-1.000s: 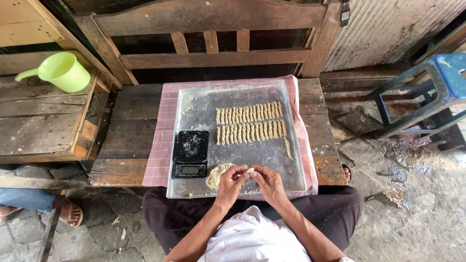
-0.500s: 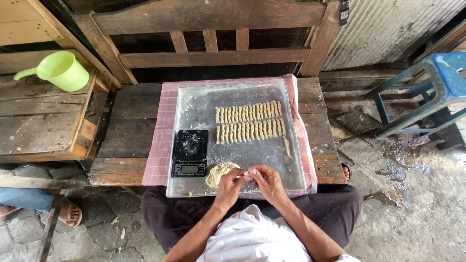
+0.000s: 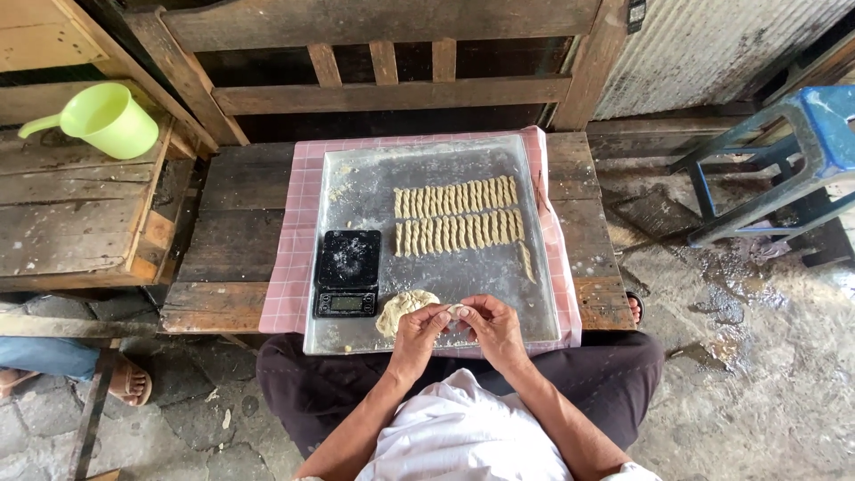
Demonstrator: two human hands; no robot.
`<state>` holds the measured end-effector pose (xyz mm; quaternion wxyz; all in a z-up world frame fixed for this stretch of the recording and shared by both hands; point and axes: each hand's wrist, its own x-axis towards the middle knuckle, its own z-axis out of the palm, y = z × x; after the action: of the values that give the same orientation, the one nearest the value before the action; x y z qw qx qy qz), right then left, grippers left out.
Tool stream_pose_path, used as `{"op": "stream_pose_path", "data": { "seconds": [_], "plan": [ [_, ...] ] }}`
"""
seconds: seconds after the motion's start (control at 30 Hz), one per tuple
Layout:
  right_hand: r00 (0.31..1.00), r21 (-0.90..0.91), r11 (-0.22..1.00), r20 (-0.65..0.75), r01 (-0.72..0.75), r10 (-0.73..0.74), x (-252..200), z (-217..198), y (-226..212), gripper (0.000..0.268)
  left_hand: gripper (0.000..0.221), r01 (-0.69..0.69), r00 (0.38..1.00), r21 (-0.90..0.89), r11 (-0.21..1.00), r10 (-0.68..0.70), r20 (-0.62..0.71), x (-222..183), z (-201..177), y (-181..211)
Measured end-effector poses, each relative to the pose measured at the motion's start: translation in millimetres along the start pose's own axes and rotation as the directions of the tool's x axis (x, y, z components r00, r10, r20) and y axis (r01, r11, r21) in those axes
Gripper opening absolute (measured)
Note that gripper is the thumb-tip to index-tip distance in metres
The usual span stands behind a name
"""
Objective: Rolling small pieces of dough into thin, uniform strips and arranging them neatly on a metal tray.
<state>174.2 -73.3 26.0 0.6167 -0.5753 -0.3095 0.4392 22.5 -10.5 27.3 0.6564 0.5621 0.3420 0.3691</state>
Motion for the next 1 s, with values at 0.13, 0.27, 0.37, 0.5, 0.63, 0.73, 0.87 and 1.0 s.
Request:
{"op": "stream_pose_path", "data": {
  "seconds": [0.13, 0.27, 0.37, 0.5, 0.63, 0.73, 0.87, 1.0],
  "plan": [
    [0.999, -0.03, 0.998, 0.004, -0.047, 0.047, -4.9, 1.8, -8.2, 0.024, 0.023, -0.003, 0.999, -0.042, 0.999, 0.002, -0.035, -2.4, 3.6, 9.2],
    [0.994, -0.037, 0.995, 0.054, -0.093, 0.095, -3.5, 2.0, -13.7, 0.025, 0.029, -0.012, 1.0, 0.014, 1.0, 0.012, 0.004, -3.8, 3.1, 9.5],
    [0.991, 0.007, 0.995, 0.082, -0.102, 0.101, -0.3, -2.4, -6.5, 0.024, 0.024, -0.052, 0.999, 0.085, 0.995, 0.052, 0.004, -1.6, 0.0, -1.4],
    [0.994, 0.096, 0.993, 0.095, -0.065, 0.056, 2.0, -4.1, 3.0, 0.027, 0.02, -0.064, 0.998, 0.071, 0.995, 0.063, 0.012, 8.2, -1.2, -9.9],
    [0.995, 0.075, 0.996, 0.085, -0.051, 0.045, 3.4, -6.0, 2.2, 0.022, 0.024, 0.003, 1.0, 0.005, 1.0, -0.003, 0.025, 5.6, 3.3, 2.6],
    [0.996, 0.076, 0.994, 0.057, -0.076, 0.072, 10.3, -7.8, 19.9, 0.017, 0.029, 0.026, 0.999, 0.025, 0.999, -0.026, 0.029, 5.0, 4.4, 3.0],
    [0.996, -0.052, 0.997, 0.072, -0.055, 0.058, 7.2, -5.9, 12.9, 0.025, 0.027, 0.039, 0.999, 0.049, 0.998, -0.038, -0.017, 10.3, 1.2, -16.6],
    [0.994, -0.126, 0.991, 0.086, -0.049, 0.06, 4.4, -6.0, 9.2, 0.03, 0.022, 0.049, 0.999, 0.086, 0.995, -0.047, -0.024, 11.4, -2.6, -21.5]
  ]
}}
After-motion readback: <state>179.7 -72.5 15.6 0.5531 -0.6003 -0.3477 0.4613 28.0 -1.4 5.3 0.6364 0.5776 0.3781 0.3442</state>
